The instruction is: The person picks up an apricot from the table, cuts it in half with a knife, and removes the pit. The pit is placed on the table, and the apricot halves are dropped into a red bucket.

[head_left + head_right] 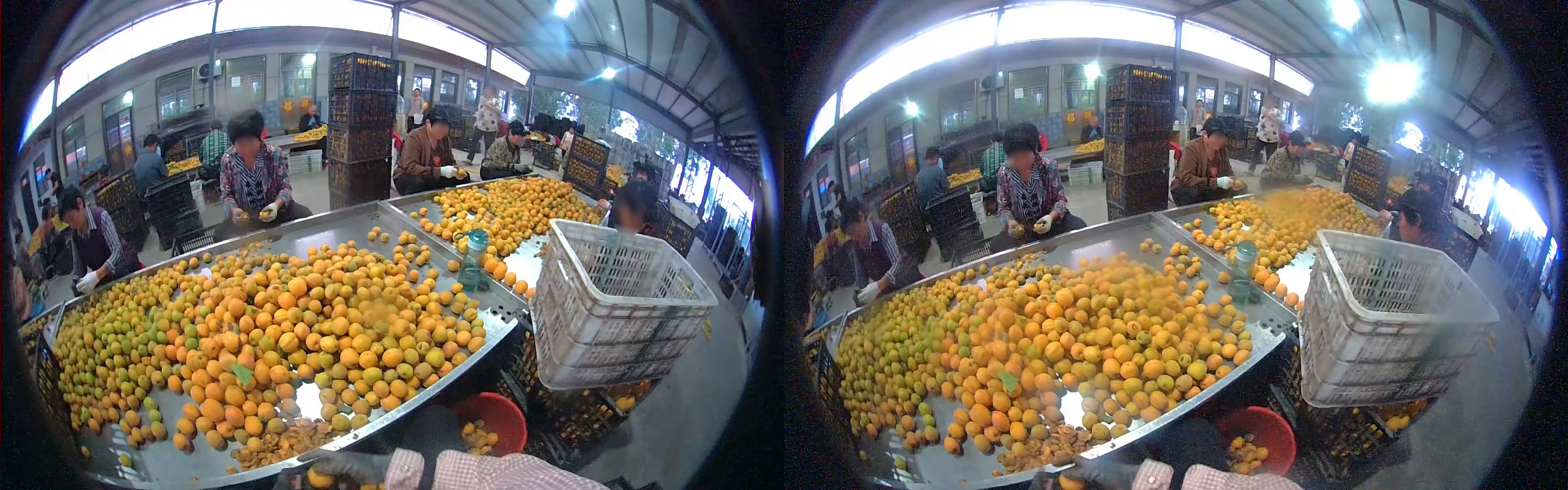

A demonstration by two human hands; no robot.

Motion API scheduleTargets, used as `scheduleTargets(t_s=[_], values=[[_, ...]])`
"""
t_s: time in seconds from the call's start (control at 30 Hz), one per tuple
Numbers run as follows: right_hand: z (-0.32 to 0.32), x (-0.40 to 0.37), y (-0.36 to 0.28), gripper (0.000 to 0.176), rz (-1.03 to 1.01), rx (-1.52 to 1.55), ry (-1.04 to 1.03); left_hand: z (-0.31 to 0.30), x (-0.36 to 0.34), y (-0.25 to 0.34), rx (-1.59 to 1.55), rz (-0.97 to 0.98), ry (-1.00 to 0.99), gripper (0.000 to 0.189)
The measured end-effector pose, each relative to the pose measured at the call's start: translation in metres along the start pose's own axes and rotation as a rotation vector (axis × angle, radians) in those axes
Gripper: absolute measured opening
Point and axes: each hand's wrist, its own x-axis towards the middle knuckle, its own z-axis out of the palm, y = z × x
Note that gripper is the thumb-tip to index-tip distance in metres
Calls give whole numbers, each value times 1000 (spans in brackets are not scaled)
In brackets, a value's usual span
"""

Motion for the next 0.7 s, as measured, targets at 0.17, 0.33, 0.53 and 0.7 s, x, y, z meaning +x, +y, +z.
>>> scheduleTargets(t_s=[0.17,0.33,0.53,0.7], values=[[-29,5,84,14,-505,-475,286,3,-7,2,104,28,-22,17],[7,-39,53,22,-540,-459,169,9,-19,0,174,34,-41,21],[0,-59,46,40,-448,-320,33,17,-35,7,255,49,-62,24],[-33,-67,43,52,-171,-373,-146,-35,-37,60,-1035,-138,-772,42]])
